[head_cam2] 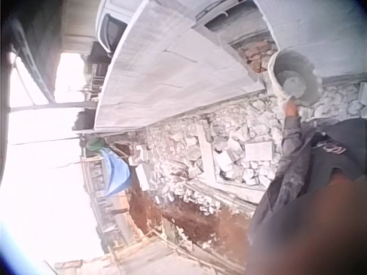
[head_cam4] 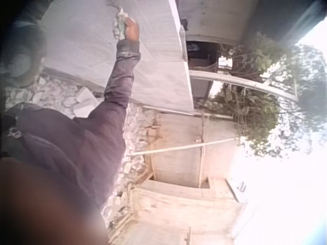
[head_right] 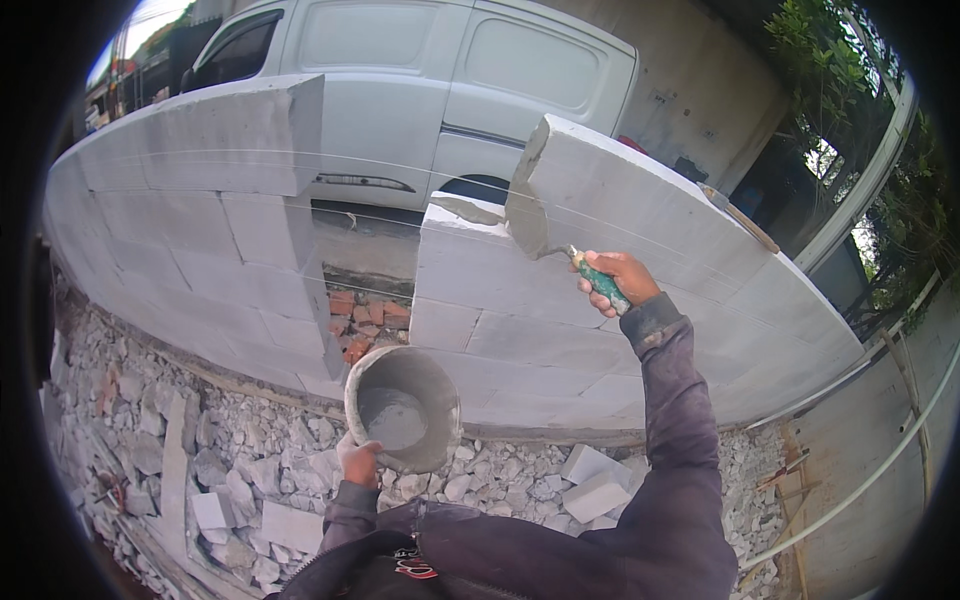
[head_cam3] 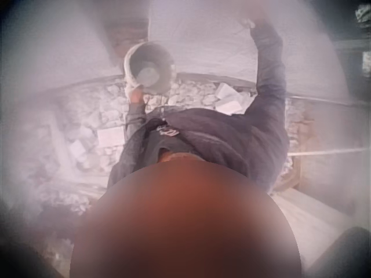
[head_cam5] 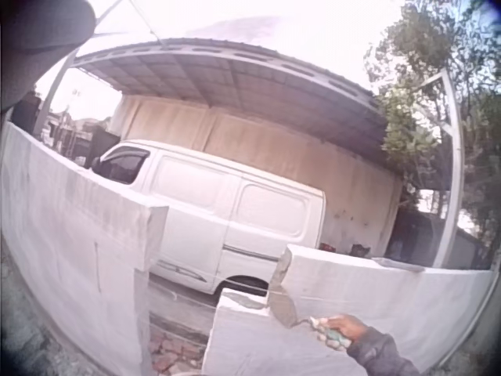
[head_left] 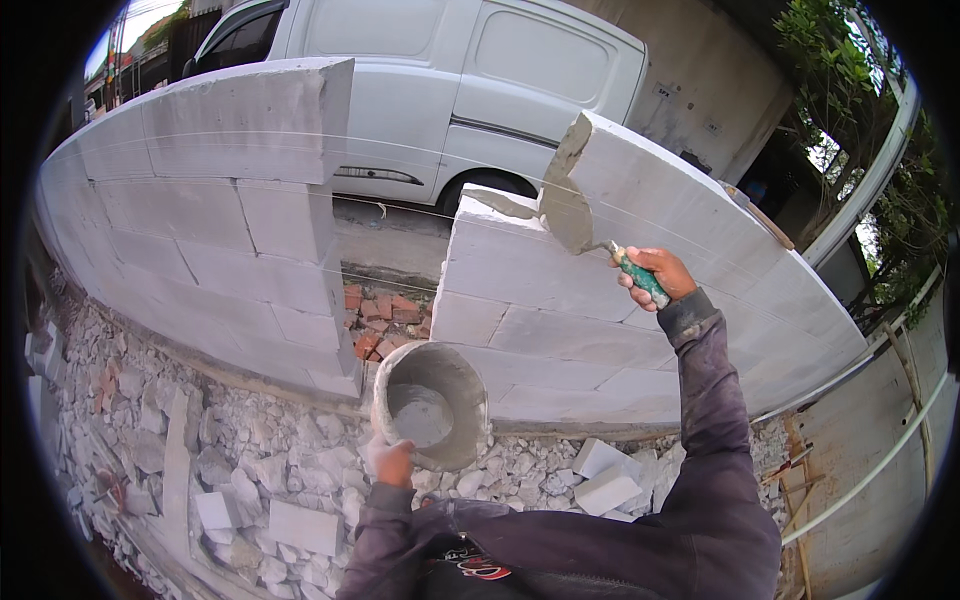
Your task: The person scoops mortar from a bucket with a trowel and applies it to the top of a partially built wall. They place a white block onto the mortar, tap it into position with a hammer, and continue adding mortar and blocks. The person also breaks a block with a hammer to fit a gap.
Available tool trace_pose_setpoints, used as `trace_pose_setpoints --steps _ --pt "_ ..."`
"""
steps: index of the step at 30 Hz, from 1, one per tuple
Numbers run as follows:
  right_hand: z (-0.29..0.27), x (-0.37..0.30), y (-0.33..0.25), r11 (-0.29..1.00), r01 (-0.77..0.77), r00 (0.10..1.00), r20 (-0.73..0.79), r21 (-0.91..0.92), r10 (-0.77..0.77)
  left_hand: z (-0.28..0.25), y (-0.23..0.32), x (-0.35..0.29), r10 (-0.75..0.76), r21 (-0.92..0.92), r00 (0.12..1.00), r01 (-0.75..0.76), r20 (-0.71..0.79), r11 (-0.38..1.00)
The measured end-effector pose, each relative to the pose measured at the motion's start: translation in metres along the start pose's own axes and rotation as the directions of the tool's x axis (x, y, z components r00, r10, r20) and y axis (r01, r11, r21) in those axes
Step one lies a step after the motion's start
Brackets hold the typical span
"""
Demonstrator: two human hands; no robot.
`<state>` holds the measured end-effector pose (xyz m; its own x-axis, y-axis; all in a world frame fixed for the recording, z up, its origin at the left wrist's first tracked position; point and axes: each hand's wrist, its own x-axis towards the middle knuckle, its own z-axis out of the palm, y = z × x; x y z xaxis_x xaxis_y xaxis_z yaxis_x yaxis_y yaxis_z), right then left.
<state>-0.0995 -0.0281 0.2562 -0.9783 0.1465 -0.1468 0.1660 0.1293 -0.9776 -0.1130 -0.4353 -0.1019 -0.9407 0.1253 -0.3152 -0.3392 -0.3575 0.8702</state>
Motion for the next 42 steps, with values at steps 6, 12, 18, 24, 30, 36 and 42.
trace_pose_setpoints --steps 6,12,18,24,30,36,42 --pt "0.027 -0.046 0.046 0.980 -0.196 0.977 0.083 -0.028 0.197 -0.004 -0.001 0.003 0.030 -0.012 0.999 -0.030 0.036 0.999" --pt "0.157 -0.008 0.166 0.820 -0.287 0.883 0.195 -0.496 0.427 -0.026 -0.001 -0.003 -0.027 0.011 0.999 0.027 0.030 1.000" --pt "0.290 0.000 0.274 0.451 0.031 0.964 0.146 -0.892 0.223 -0.081 -0.030 -0.019 -0.113 -0.044 0.990 0.110 -0.084 0.993" --pt "0.314 -0.020 0.379 0.713 0.203 0.979 0.143 -0.671 -0.144 -0.170 -0.162 -0.012 -0.064 0.150 0.904 0.139 -0.423 0.979" --pt "0.303 -0.084 0.560 0.586 -0.508 0.809 -0.117 -0.631 0.576 -0.311 -0.332 0.045 -0.196 0.158 0.805 0.337 -0.561 0.928" --pt "0.312 -0.174 0.635 0.443 -0.279 0.701 0.134 -0.852 0.700 -0.452 -0.432 0.099 -0.023 0.215 0.739 0.225 -0.673 0.950" --pt "0.322 -0.171 0.659 0.411 -0.040 0.739 0.250 -0.911 0.626 -0.552 -0.467 0.157 -0.396 -0.379 0.570 0.157 -0.719 0.912"
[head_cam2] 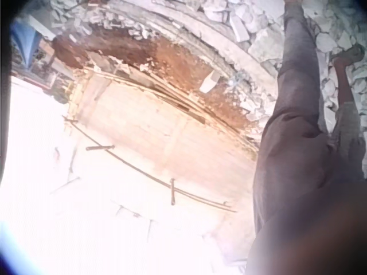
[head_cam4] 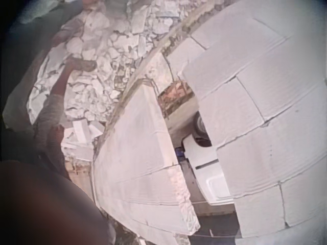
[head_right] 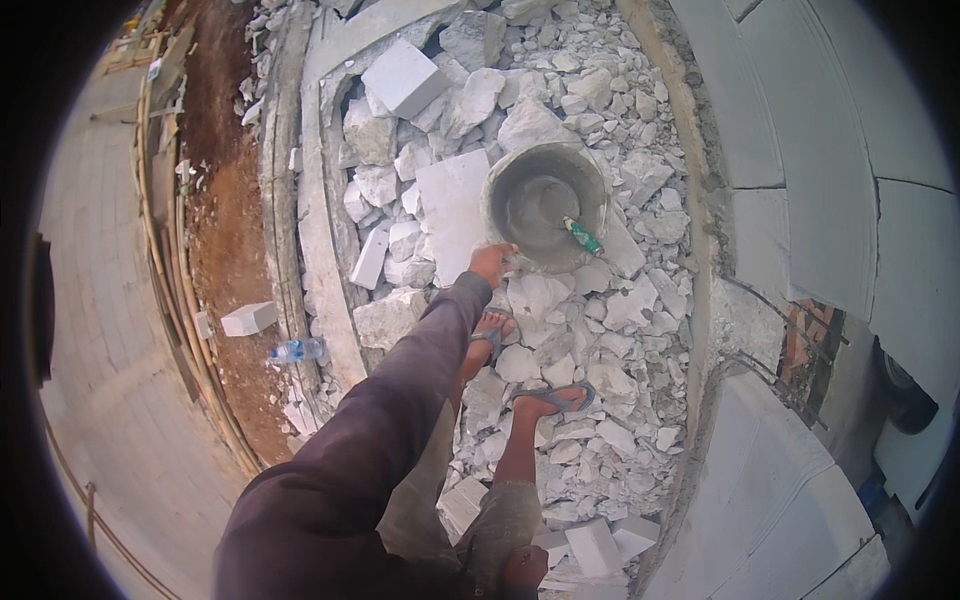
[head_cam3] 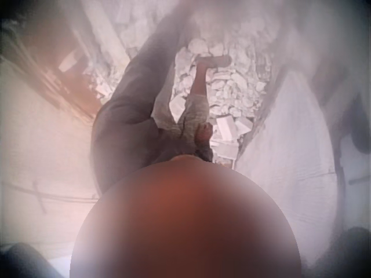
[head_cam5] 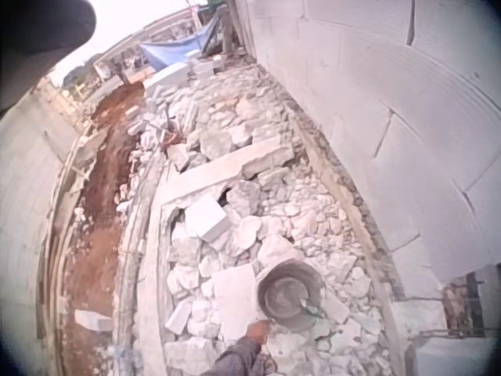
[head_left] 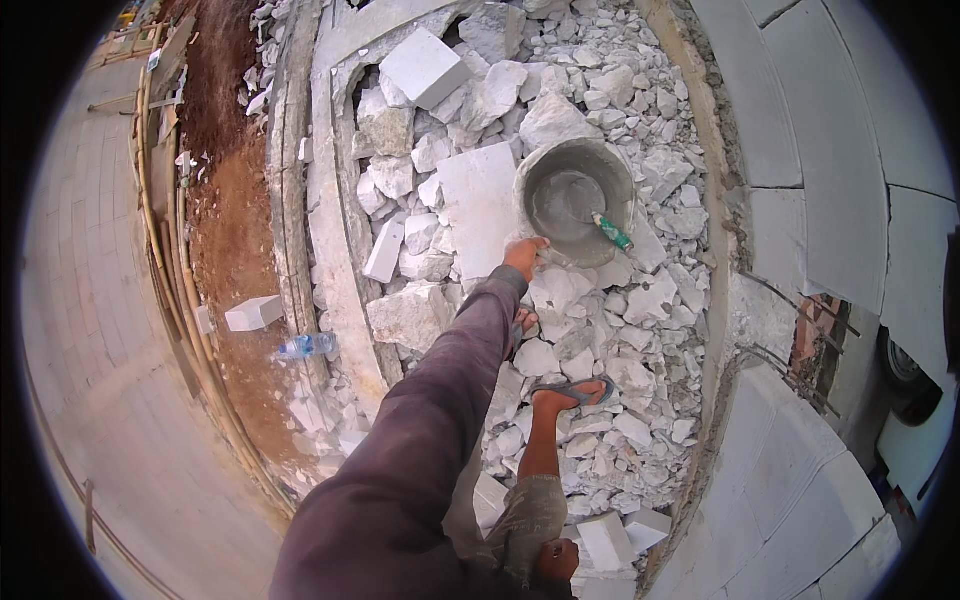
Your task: The person scoops mortar from a bucket with a trowel and applies it to the top of a partially built wall. They place a white block onto the mortar, tap it into position with a hammer, and continue adding mortar and blocks. The person also breaks a block with a hammer to fit a gap.
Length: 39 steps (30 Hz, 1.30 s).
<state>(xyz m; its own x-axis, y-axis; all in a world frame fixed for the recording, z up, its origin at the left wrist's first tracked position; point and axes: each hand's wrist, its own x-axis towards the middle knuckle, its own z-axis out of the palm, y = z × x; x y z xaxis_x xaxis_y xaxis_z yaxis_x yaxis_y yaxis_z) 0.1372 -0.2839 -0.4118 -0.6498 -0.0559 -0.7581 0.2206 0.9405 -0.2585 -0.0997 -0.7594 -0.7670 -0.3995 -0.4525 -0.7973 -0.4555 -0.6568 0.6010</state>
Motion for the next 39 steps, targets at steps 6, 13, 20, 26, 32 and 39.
trace_pose_setpoints --steps 6,13,20,26,32,39 --pt "-0.023 0.021 -0.022 1.000 0.009 0.995 -0.102 -0.006 -0.009 -0.009 -0.026 0.029 -0.136 -0.230 0.991 0.132 -0.001 0.964" --pt "-0.072 0.063 -0.040 0.995 0.102 0.992 -0.067 -0.015 -0.103 -0.051 -0.005 -0.052 -0.201 0.031 0.947 0.215 -0.250 0.976" --pt "-0.103 0.125 -0.033 0.997 -0.030 1.000 -0.008 -0.073 0.030 -0.222 -0.017 -0.127 -0.003 -0.115 0.959 -0.030 -0.283 0.993" --pt "-0.101 0.199 -0.088 0.941 0.048 0.998 -0.020 -0.335 -0.058 -0.286 0.058 -0.070 -0.282 0.043 0.871 0.326 -0.403 0.944" --pt "-0.103 0.271 -0.215 0.975 -0.198 0.975 -0.078 0.104 0.207 -0.263 0.111 0.042 -0.210 0.058 0.964 0.222 -0.162 0.973" --pt "-0.025 0.324 -0.326 0.897 -0.144 0.964 0.265 0.418 0.031 -0.252 0.212 0.239 0.119 0.132 0.839 -0.056 -0.532 0.990"
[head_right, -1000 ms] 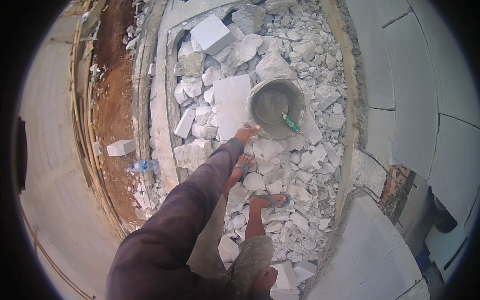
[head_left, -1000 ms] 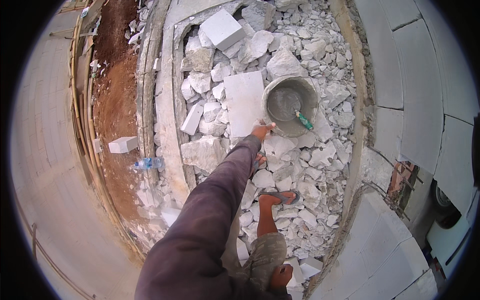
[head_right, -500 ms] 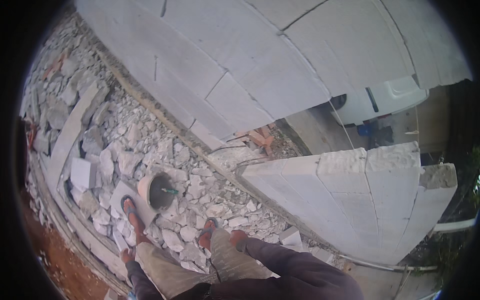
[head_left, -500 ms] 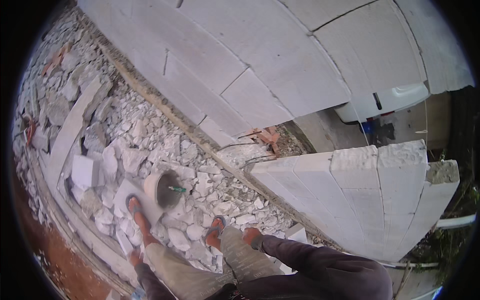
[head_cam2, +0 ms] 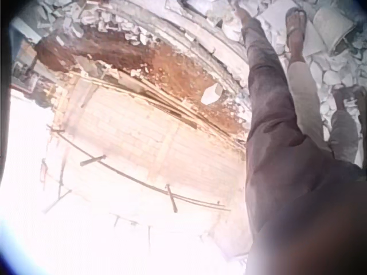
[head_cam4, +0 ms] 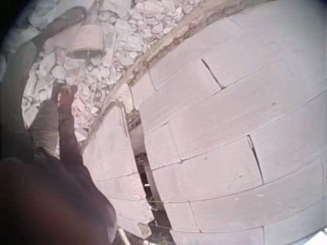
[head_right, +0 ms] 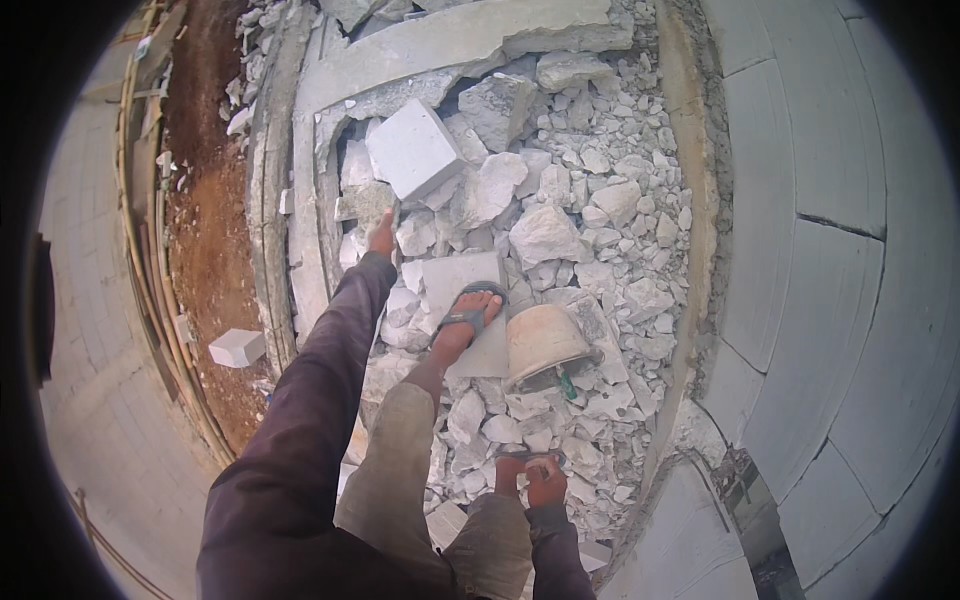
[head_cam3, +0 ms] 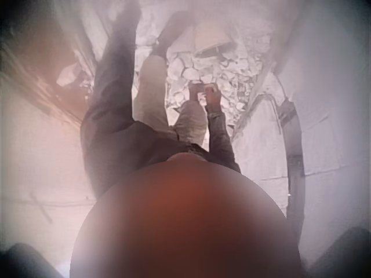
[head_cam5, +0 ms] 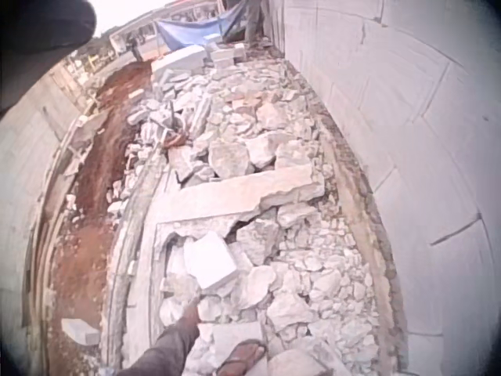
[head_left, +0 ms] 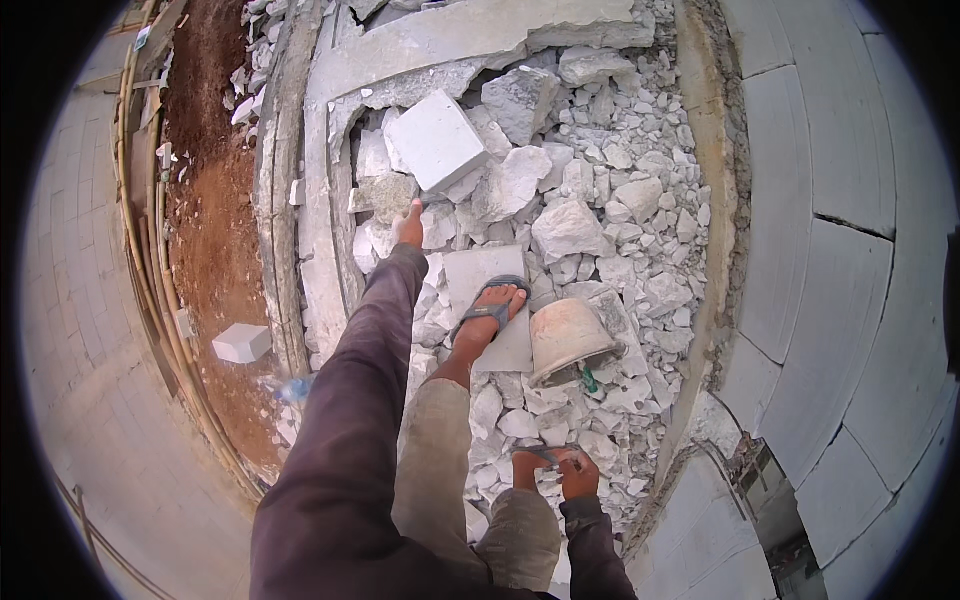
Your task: The person scoops mortar from a bucket with a trowel and applies it to the top of a partially built wall. They place a white block onto the mortar, tap it into position with a hammer, and continue adding mortar and blocks. The person also breaks a block with a hammer to fit a gap.
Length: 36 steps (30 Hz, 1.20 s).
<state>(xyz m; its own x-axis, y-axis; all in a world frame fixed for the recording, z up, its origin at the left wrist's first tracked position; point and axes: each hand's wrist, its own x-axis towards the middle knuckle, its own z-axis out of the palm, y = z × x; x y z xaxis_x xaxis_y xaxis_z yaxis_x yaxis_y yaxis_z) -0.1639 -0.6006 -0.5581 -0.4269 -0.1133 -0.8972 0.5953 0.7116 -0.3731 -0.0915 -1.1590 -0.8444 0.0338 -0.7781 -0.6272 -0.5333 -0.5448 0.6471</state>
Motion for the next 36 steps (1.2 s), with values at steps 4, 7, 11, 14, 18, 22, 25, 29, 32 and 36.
trace_pose_setpoints --steps 4,7,11,14,18,22,25,29,32,36 --pt "0.021 -0.001 0.023 0.987 -0.148 0.987 0.057 -0.056 0.151 0.029 0.009 0.062 -0.215 -0.330 0.975 0.222 0.058 0.918" --pt "0.016 -0.010 0.054 0.946 -0.309 0.950 0.021 -0.097 0.313 0.049 0.008 0.085 -0.152 -0.541 0.954 0.273 0.257 0.796" --pt "0.005 -0.026 0.094 0.886 -0.461 0.887 0.005 -0.042 0.462 0.059 0.018 0.078 -0.054 -0.600 0.905 0.324 0.422 0.731" --pt "0.000 -0.035 0.104 0.926 -0.372 0.928 -0.001 -0.064 0.372 0.064 0.037 0.057 -0.012 -0.491 0.881 0.275 0.473 0.826" --pt "0.000 -0.034 0.080 0.941 -0.336 0.942 -0.003 0.040 0.337 0.082 0.088 0.031 -0.124 -0.482 0.884 0.358 0.451 0.800" --pt "0.016 -0.033 0.031 0.962 -0.203 0.978 -0.009 0.183 0.209 0.059 0.146 -0.044 -0.286 -0.287 0.840 0.446 0.460 0.848" --pt "0.028 -0.038 -0.002 0.989 -0.118 0.987 -0.097 0.088 0.127 0.006 0.170 -0.165 -0.167 0.081 0.698 0.155 0.696 0.985" --pt "-0.020 -0.085 -0.026 0.946 0.094 0.991 -0.121 0.311 -0.058 -0.042 0.212 -0.363 -0.319 0.434 0.565 -0.079 0.761 0.897" --pt "-0.087 -0.174 -0.023 0.649 -0.027 0.990 -0.071 0.760 0.124 -0.063 0.224 -0.526 -0.330 0.327 0.259 0.057 0.908 0.943" --pt "-0.173 -0.338 0.019 0.193 0.307 0.934 -0.256 0.932 -0.250 -0.061 0.237 -0.743 -0.171 0.127 -0.216 -0.203 0.961 0.971"
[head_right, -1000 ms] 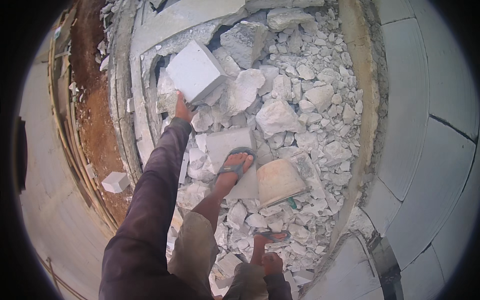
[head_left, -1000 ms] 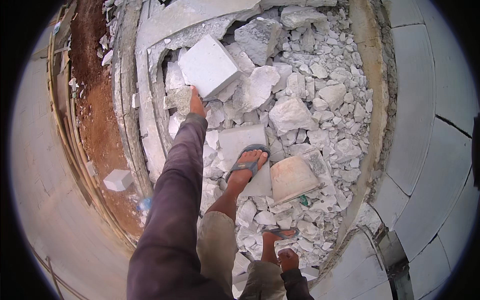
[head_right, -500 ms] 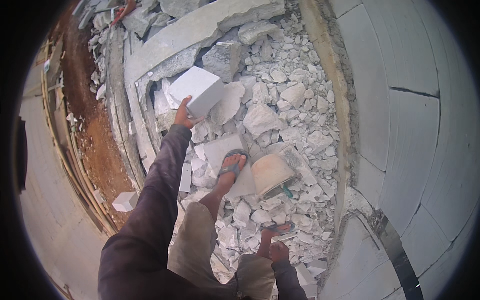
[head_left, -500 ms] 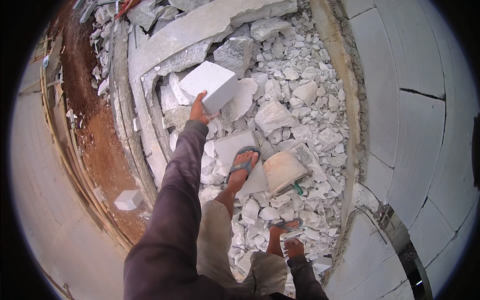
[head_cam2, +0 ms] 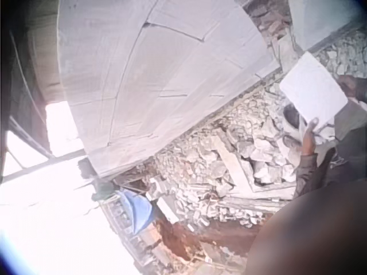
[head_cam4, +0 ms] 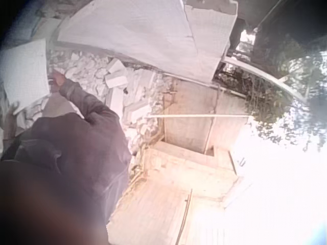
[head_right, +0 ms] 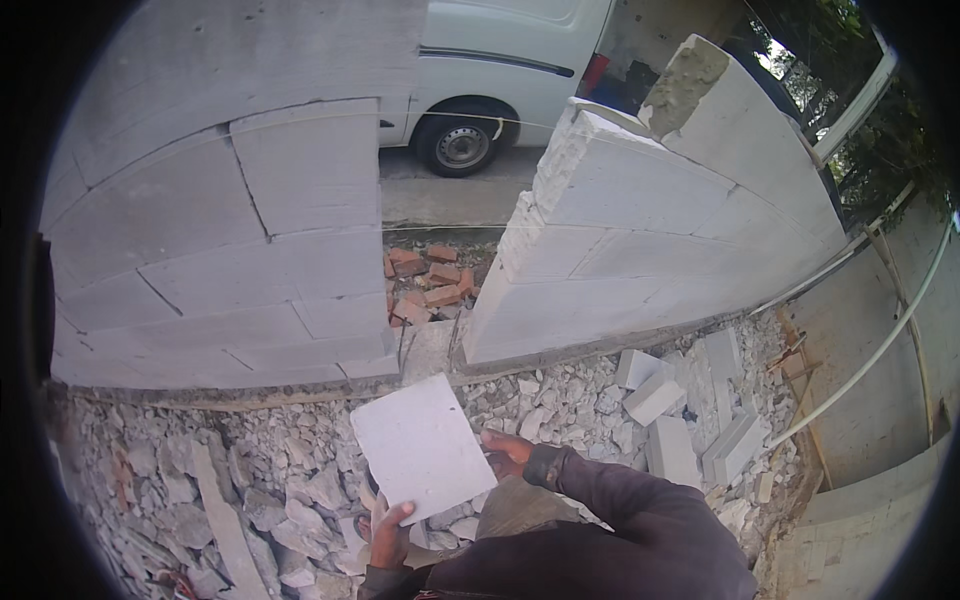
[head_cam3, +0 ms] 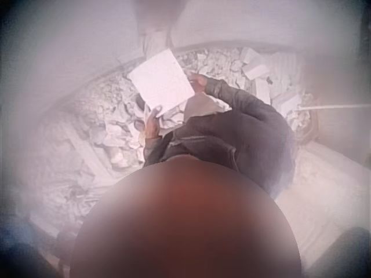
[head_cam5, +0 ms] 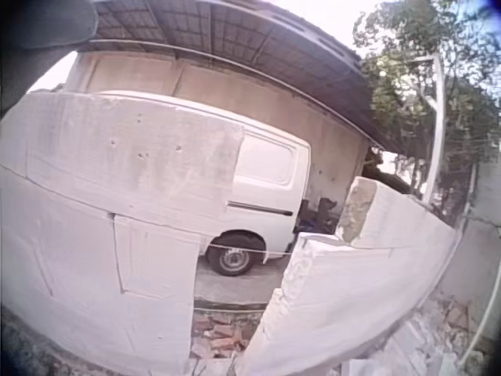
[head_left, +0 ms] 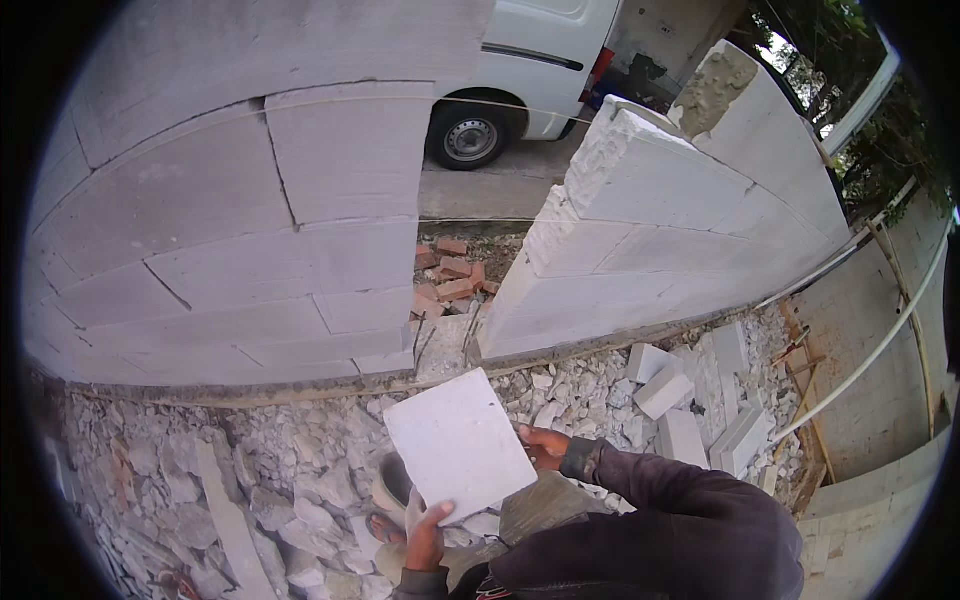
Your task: The person scoops mortar from a bucket with a trowel and applies it to the top of a partially built wall. They place a white block onto the mortar, tap it into position with a hammer, and continue adding mortar and blocks. The person also breaks a block with a hammer to fit a gap.
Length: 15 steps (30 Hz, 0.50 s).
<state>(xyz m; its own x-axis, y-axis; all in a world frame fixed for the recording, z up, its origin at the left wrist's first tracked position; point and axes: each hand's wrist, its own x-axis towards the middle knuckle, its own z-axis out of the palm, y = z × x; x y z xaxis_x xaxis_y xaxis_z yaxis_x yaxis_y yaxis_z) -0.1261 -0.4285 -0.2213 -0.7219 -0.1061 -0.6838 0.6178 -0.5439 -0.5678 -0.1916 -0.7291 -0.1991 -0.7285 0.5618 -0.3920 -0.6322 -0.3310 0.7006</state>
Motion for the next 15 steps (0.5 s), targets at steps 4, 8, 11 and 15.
trace_pose_setpoints --steps 4,8,11,15 --pt "-0.044 -0.134 -0.104 0.868 0.491 0.862 0.105 0.069 -0.496 0.181 0.059 0.033 0.025 0.205 0.973 -0.074 0.231 0.976" --pt "-0.077 -0.199 -0.187 0.686 0.693 0.687 0.085 0.222 -0.721 0.314 0.098 0.052 0.114 0.364 0.934 -0.242 0.340 0.899" --pt "-0.101 -0.213 -0.237 0.609 0.758 0.619 0.034 0.236 -0.784 0.373 0.110 0.067 0.160 0.380 0.920 -0.299 0.357 0.875" --pt "-0.127 -0.209 -0.287 0.607 0.764 0.588 0.151 0.221 -0.795 0.406 0.107 0.090 0.250 0.426 0.888 -0.412 0.386 0.806"
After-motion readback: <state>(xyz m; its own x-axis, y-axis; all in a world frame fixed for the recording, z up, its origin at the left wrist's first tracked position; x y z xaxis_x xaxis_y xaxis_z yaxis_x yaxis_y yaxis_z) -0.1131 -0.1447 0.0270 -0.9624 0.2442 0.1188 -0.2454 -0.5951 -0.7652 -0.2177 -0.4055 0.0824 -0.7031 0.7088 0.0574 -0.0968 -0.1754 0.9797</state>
